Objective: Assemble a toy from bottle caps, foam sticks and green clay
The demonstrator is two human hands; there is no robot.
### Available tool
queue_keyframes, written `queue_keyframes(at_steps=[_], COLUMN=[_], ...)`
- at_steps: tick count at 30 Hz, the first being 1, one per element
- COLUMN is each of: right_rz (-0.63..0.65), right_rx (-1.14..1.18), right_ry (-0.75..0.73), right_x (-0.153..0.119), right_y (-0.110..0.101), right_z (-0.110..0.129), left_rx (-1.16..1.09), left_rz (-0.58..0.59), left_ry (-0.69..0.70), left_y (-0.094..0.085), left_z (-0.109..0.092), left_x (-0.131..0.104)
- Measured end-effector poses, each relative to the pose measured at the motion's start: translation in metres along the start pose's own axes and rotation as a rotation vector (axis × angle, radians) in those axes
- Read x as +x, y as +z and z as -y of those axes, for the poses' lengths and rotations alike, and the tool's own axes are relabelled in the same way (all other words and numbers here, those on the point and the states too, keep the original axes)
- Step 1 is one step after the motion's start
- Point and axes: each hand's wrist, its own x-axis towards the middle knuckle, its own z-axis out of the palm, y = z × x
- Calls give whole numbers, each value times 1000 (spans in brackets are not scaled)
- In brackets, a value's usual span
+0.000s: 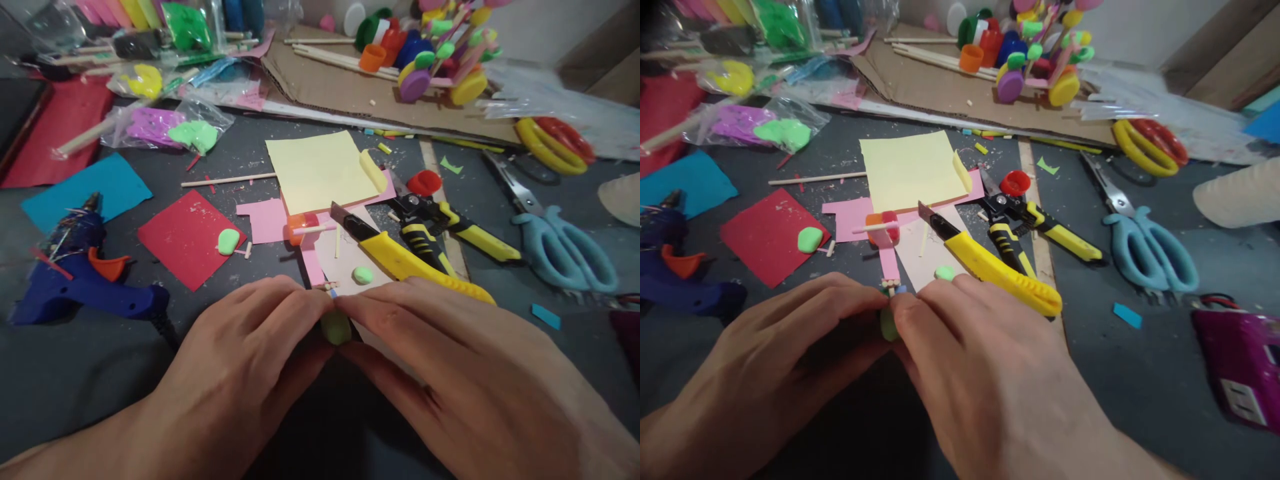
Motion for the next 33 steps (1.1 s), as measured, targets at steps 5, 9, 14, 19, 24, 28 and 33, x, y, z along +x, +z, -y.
queue_keyframes(at_steps=[5, 9, 14, 19, 24, 28, 33], right_rz=[5, 9, -3, -19, -52, -16, -16], right_rx=[16, 21, 20, -73, -84, -51, -29], right_ry=[-2, -4, -29, -28, -57, -54, -48], right_x=[0, 1, 0, -3, -2, -2, -4], right_y=[1, 0, -5, -11, -8, -4, -2], right_z=[-1, -1, -2, -4, -1, 0, -1], left_rx=[23, 28, 28, 24, -6, -19, -55], left_rz=[-4, -11, -24, -36, -9, 2, -7], left_ry=[9, 6, -28, -62, -63, -52, -39], left_y=[0, 0, -1, -4, -3, -1, 0], left_z=[1, 1, 1, 1, 1, 1, 3], left_x=[0, 0, 0, 0, -2, -2, -1])
